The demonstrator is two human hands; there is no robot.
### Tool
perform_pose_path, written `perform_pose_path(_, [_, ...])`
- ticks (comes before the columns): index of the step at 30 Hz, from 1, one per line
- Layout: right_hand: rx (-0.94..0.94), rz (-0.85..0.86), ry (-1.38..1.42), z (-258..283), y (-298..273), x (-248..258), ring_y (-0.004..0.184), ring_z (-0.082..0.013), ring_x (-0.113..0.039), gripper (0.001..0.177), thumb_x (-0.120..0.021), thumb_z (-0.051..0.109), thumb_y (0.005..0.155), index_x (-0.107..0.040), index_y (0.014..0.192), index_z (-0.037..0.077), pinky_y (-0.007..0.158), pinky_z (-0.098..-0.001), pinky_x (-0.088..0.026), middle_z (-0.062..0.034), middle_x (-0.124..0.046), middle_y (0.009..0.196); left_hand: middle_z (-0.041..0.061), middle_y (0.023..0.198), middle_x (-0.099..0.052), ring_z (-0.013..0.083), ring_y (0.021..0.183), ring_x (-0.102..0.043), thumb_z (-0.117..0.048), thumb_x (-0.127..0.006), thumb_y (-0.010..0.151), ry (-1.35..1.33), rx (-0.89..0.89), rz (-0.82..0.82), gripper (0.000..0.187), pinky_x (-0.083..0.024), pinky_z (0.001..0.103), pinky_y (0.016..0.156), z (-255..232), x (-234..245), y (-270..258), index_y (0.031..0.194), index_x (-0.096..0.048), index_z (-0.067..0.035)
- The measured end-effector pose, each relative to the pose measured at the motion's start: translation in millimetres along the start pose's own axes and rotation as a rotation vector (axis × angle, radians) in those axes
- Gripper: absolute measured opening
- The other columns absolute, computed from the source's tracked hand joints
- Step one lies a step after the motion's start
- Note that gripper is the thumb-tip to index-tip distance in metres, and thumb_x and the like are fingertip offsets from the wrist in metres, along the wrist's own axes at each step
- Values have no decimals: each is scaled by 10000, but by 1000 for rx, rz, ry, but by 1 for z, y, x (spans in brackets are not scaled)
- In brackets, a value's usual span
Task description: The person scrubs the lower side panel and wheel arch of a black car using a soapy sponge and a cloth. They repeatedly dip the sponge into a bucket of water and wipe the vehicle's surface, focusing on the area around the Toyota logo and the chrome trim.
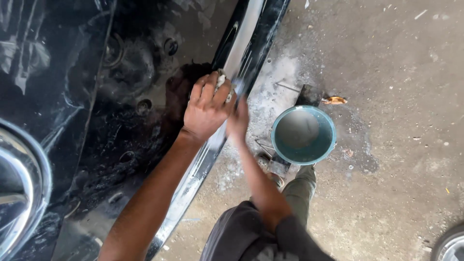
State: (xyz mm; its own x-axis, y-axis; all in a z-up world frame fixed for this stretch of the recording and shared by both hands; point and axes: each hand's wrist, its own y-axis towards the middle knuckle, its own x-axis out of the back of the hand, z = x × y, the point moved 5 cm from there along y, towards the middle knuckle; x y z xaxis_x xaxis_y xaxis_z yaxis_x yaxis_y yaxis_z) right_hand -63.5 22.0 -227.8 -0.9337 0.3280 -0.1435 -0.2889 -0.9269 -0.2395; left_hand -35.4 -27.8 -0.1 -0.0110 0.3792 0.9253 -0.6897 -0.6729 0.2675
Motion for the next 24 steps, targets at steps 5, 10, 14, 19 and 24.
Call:
perform_pose_path(5, [-6,-28,-57,-1,77,12,842,-192,-538,294,-601,306,1107,-609,1126,13,764,-338,-490,-99,-605,911,99,1231,-657,323,1239,-578,-164,-731,833,-12,-22,21,230,-456,453,1071,0,3,2,1040,-782,-76])
perform_pose_path(10, [-332,105,118,-25,-83,-3,1058,-315,-564,554,-485,153,1033,-405,1576,71,862,-387,-445,-141,-543,1472,71,1244,-657,305,1266,-586,-161,-717,784,-8,8,87,272,-457,441,1078,-5,0,-2,1044,-781,-111])
perform_pose_path(14, [14,42,46,-21,26,5,1105,-225,-551,277,-573,171,1059,-529,1298,39,921,-364,-494,-127,-574,1190,102,1223,-661,323,1239,-588,-178,-722,799,-36,-13,39,262,-459,451,1064,3,-1,8,1034,-785,-78])
perform_pose_path(19, [57,-5,-23,-22,72,11,805,-169,-499,290,-636,301,1088,-582,1035,21,725,-353,-469,-82,-574,874,99,1214,-656,321,1240,-576,-152,-734,867,-13,-8,10,192,-456,457,1083,-1,0,1,1034,-784,-70])
perform_pose_path(24, [-547,91,250,-150,-115,-18,841,-461,-335,413,-604,112,1094,-443,1346,-173,812,-476,-318,-384,-345,1111,81,1202,-677,313,1235,-600,-172,-715,801,-8,4,64,233,-468,448,1069,1,0,5,1010,-781,-95])
